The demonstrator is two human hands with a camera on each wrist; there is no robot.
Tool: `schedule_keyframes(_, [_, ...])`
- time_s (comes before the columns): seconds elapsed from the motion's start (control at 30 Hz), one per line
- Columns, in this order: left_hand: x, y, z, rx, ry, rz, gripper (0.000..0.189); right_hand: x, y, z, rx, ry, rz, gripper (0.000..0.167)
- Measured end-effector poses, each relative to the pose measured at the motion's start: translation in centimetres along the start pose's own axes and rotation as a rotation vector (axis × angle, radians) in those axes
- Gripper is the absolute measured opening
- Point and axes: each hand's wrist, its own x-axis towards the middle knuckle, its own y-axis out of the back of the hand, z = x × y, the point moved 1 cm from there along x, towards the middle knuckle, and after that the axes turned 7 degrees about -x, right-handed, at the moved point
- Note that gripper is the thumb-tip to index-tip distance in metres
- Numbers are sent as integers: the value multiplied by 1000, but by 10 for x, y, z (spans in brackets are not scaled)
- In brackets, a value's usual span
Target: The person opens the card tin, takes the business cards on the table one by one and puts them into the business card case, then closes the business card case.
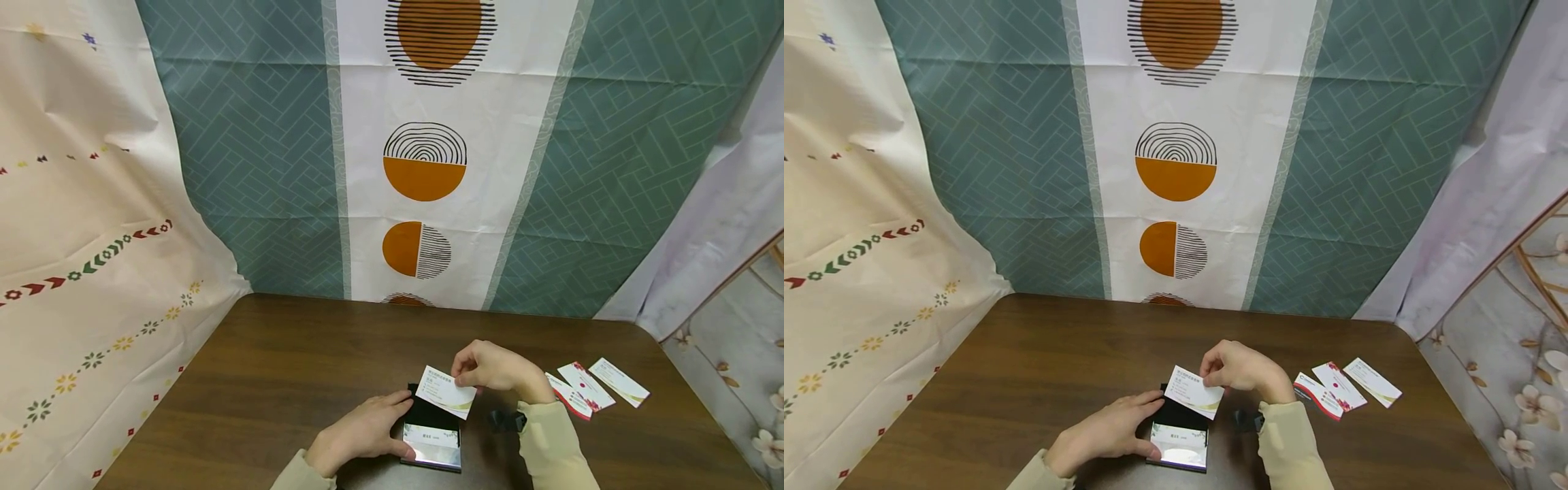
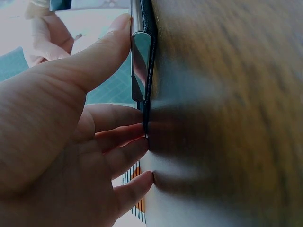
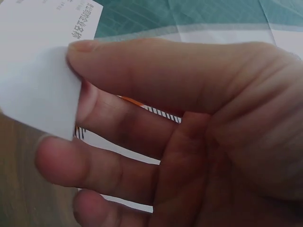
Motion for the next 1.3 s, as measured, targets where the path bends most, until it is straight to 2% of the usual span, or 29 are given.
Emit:
schedule_keyframes(0.3, [0, 0, 0, -23, -10, 5, 89, 8, -13, -8, 8, -25, -52, 14])
schedule_keyframes(0.5, [-1, -1, -1, -31, -23, 16, 86, 11, -21, -11, -15, -44, -57, 17])
schedule_keyframes(0.8, [-2, 0, -2, -19, -40, 27, 86, 12, -22, -11, -44, -61, -80, 19])
schedule_keyframes(1.07, [-1, 0, -2, -21, -36, 17, 87, 12, -21, -9, -34, -48, -100, 18])
schedule_keyframes(1.3, [-1, -1, -2, -38, -36, 11, 85, 13, -26, -12, -74, -47, -105, 19])
